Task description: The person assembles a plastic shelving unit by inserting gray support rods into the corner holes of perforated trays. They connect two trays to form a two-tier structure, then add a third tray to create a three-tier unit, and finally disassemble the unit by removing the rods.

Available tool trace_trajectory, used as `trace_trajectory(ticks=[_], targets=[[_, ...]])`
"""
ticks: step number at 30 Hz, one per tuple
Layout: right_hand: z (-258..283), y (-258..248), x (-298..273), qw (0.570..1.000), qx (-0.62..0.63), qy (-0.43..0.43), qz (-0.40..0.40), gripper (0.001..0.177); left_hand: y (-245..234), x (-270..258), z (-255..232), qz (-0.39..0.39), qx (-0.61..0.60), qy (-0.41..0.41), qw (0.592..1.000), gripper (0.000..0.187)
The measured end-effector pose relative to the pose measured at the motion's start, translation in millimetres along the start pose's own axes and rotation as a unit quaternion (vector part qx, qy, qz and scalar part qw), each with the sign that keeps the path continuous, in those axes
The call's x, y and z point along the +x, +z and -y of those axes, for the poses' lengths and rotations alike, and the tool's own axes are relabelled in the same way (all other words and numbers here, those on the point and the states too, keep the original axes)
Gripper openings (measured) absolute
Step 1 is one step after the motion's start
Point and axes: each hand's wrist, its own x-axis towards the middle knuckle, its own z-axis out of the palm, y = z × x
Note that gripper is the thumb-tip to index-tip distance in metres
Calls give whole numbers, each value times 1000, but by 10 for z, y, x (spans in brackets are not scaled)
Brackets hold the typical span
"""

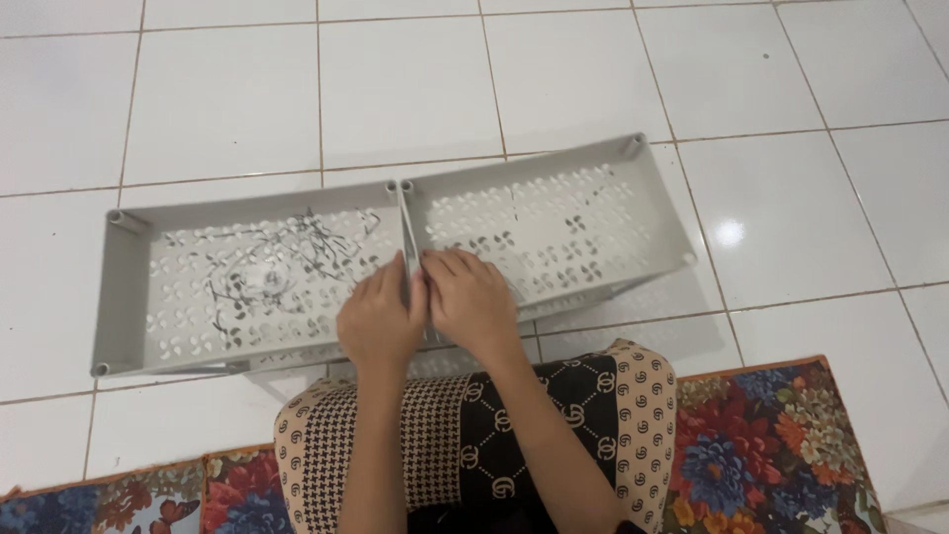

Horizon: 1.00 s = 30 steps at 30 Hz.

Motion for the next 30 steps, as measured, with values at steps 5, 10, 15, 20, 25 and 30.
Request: trace_trajectory(ticks=[5, 10, 15, 20, 25, 30], targets=[[191, 302, 235, 1000, 17, 7, -10, 25, 92, 264, 272, -1, 28, -20, 999, 31], [113, 307, 370, 989, 110, 2, 98, 36, 231, 268, 583, -88, 5, 28, 996, 26], [-393, -195, 0, 993, 71, -2, 97, 46, 393, -189, 587, -129, 70, 149, 978, 40], [-941, -547, -469, 993, -63, 79, 61, 53, 492, -608, 599, -117, 109, 170, 972, 45], [-1229, -485, -673, 990, -40, 125, -59, 49, 487, -590, 988, -91, 121, 121, 981, 38], [-916, -2, -570, 989, -88, 118, 29, 39, 354, -473, 1322, -46, 170, 47, 983, 36]])
